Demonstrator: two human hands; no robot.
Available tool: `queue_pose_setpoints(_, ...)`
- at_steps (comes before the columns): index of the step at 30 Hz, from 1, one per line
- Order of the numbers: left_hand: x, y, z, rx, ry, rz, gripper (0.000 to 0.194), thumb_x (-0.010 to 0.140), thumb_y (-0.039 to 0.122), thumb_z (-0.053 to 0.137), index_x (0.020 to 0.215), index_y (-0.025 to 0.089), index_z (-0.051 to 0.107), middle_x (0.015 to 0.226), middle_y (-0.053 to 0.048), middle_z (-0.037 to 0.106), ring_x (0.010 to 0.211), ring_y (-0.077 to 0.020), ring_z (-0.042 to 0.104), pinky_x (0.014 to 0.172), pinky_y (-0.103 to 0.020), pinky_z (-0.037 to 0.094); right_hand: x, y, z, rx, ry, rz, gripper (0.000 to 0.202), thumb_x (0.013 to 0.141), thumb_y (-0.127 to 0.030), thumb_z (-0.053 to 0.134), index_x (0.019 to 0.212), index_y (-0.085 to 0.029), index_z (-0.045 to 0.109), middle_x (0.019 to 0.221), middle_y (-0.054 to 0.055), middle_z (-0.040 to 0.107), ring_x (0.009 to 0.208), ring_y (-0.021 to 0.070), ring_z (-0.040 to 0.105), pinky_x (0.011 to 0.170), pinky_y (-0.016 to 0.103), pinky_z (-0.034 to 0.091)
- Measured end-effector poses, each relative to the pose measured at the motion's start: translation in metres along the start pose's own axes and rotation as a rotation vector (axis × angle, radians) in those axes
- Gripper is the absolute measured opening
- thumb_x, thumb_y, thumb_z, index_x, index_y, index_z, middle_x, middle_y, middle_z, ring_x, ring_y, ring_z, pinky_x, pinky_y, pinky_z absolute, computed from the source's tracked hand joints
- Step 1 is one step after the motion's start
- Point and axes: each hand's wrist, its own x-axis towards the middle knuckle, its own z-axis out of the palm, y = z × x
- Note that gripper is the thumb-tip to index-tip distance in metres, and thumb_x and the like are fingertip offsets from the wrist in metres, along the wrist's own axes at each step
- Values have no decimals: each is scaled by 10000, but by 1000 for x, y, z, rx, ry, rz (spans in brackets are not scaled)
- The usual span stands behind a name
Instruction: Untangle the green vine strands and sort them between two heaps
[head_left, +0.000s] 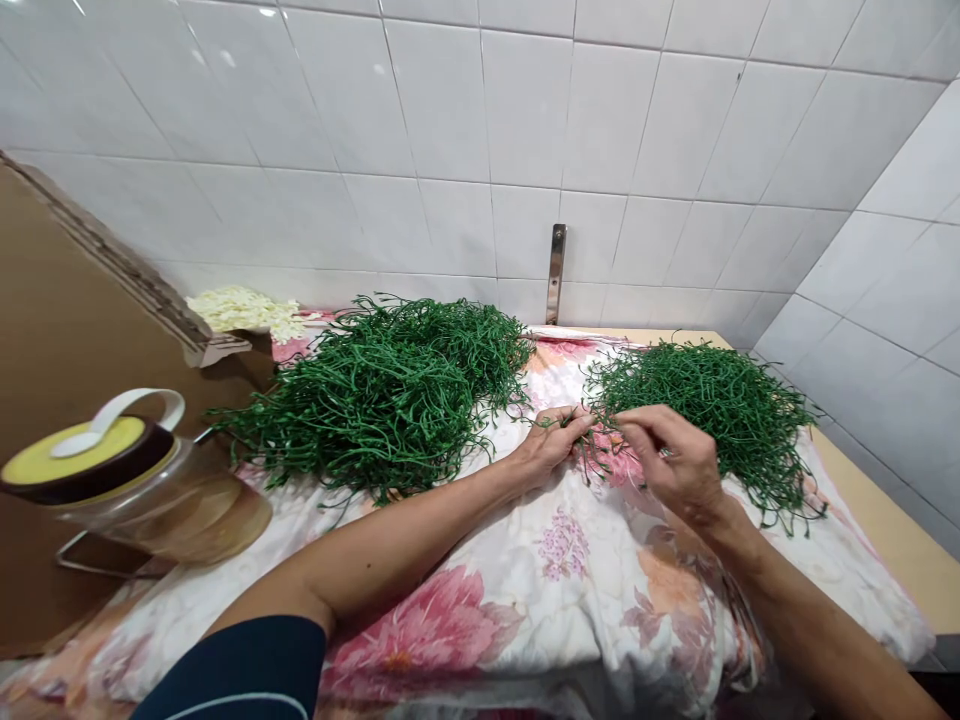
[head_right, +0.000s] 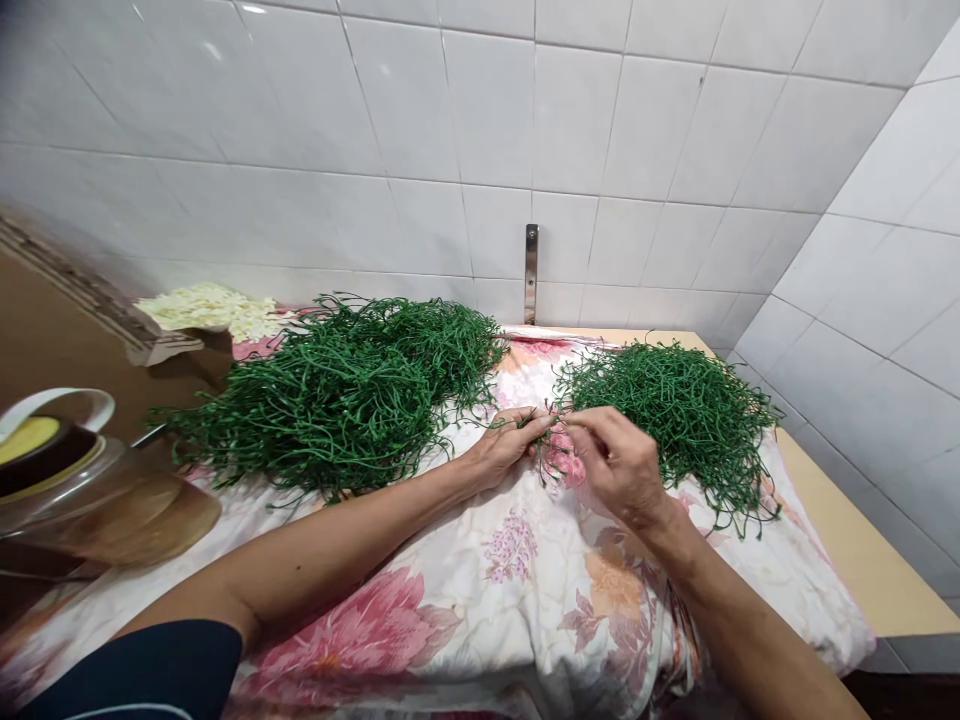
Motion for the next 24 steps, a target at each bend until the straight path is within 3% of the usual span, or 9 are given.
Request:
queue_pose_setpoints(3,-1,0,2,-33,-17,-48,427,723,502,842,761,150,602,673,19,539,510,-56,445,465,-210,314,5,12,-12,2,239,204,199,991,-342,595,1042,-205,730,957,80,749,785,205,683,687,329,533)
queue_pose_setpoints(5,-2,1,3,-68,-53,-71,428,725,492,849,768,151,594,695,16,547,528,-53,460,493,-205,346,6,26,-15,8,284,299,234,978,-376,604,1049,-189,726,946,81,757,759,200,680,666,318,522)
queue_pose_setpoints(7,-4,3,4,-84,-86,-73,426,734,481,848,761,152,579,705,16,545,548,-54,475,518,-202,368,5,38,-14,24,211,349,234,950,-384,636,1027,-184,732,938,77,765,770,200,685,684,314,524)
queue_pose_setpoints(9,-5,5,5,-60,-120,-76,427,738,485,843,755,153,574,684,24,529,538,-53,460,509,-200,353,4,44,-10,62,51,369,217,926,-378,658,984,-188,746,918,68,770,780,202,689,700,311,527)
queue_pose_setpoints(13,-6,7,5,22,-158,-68,436,748,523,821,792,149,601,660,28,518,506,-50,414,476,-204,298,3,39,0,131,-209,353,223,929,-379,642,968,-196,763,914,51,776,805,199,691,722,302,522)
queue_pose_setpoints(20,-5,7,5,181,-151,-2,470,762,583,777,724,159,580,620,27,480,512,-63,387,477,-215,282,4,34,3,222,-314,424,312,879,-471,687,853,-167,752,779,42,744,697,178,654,622,269,495)
queue_pose_setpoints(24,-2,2,2,235,-134,45,453,785,582,749,723,163,586,613,25,486,520,-74,384,488,-223,286,3,34,2,127,-288,358,300,902,-457,662,861,-174,754,766,37,733,700,175,638,622,266,484)
